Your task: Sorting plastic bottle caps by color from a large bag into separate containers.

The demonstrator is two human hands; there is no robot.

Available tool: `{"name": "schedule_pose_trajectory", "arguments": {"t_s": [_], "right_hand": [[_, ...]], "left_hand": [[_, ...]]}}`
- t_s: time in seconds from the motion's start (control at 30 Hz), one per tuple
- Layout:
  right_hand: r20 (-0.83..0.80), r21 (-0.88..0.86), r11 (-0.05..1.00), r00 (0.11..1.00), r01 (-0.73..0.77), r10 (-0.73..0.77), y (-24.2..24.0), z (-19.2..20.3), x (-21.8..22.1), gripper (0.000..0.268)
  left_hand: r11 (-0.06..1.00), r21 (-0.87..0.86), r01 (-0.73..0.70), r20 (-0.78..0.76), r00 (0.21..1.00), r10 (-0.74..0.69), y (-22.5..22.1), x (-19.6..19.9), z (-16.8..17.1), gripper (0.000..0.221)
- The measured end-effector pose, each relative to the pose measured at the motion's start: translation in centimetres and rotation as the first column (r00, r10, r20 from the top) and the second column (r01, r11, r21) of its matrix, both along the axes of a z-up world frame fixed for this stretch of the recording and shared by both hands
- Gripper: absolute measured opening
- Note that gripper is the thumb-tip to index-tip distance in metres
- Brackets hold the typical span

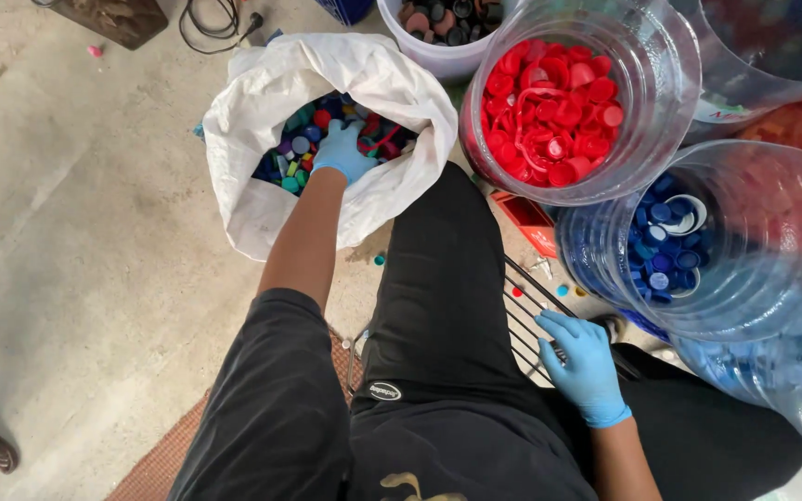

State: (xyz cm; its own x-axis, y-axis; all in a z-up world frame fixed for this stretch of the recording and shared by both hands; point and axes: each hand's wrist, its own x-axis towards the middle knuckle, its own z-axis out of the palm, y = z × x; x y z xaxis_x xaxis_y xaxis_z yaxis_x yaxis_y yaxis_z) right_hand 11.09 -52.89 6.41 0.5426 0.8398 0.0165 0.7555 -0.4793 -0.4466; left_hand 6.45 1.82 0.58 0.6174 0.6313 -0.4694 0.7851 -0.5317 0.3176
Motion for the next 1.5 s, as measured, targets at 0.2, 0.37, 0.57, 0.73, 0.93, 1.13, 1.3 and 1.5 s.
{"name": "schedule_pose_trajectory", "arguments": {"t_s": [0.2, 0.37, 0.57, 0.73, 0.93, 1.13, 1.3, 1.5], "right_hand": [[-0.130, 0.054, 0.995, 0.989, 0.084, -0.077, -0.1, -1.8, -0.4, 0.028], [-0.200, 0.125, 0.986, 0.977, 0.106, -0.079, 0.2, -2.2, -0.9, 0.027], [-0.305, 0.246, 0.960, 0.951, 0.132, -0.053, -0.3, -1.6, -0.1, 0.026], [-0.322, 0.319, 0.936, 0.946, 0.145, -0.037, -0.3, -1.6, 0.2, 0.025], [-0.340, 0.372, 0.919, 0.941, 0.134, 0.001, -0.2, -1.1, 0.2, 0.024], [-0.363, 0.385, 0.909, 0.932, 0.159, -0.009, -0.6, -0.5, 0.2, 0.026], [-0.343, 0.459, 0.871, 0.939, 0.175, -0.008, 0.4, 2.6, -0.6, 0.027], [-0.310, 0.600, 0.772, 0.951, 0.209, -0.017, 3.8, 10.7, -1.2, 0.032]], "left_hand": [[0.999, -0.028, -0.028, 0.036, 0.999, 0.029, -1.4, 0.5, 2.5, 0.067], [0.999, -0.033, -0.030, 0.105, 0.994, 0.034, 1.9, -0.8, -2.9, 0.052], [0.963, -0.198, -0.182, 0.377, 0.893, 0.247, 3.0, -3.5, 1.0, 0.037], [0.741, -0.664, -0.095, 0.475, 0.711, 0.518, 4.9, -5.8, 1.5, 0.058], [0.563, -0.819, -0.111, 0.410, 0.573, 0.709, 4.0, -6.5, 5.0, 0.040], [0.442, -0.889, -0.120, 0.341, 0.471, 0.813, 1.4, -6.6, 9.9, 0.024], [0.382, -0.922, 0.069, 0.367, 0.476, 0.800, -3.2, -5.2, 12.4, 0.028], [0.247, -0.876, 0.414, 0.470, 0.622, 0.626, -16.2, -1.0, 15.9, 0.044]]}}
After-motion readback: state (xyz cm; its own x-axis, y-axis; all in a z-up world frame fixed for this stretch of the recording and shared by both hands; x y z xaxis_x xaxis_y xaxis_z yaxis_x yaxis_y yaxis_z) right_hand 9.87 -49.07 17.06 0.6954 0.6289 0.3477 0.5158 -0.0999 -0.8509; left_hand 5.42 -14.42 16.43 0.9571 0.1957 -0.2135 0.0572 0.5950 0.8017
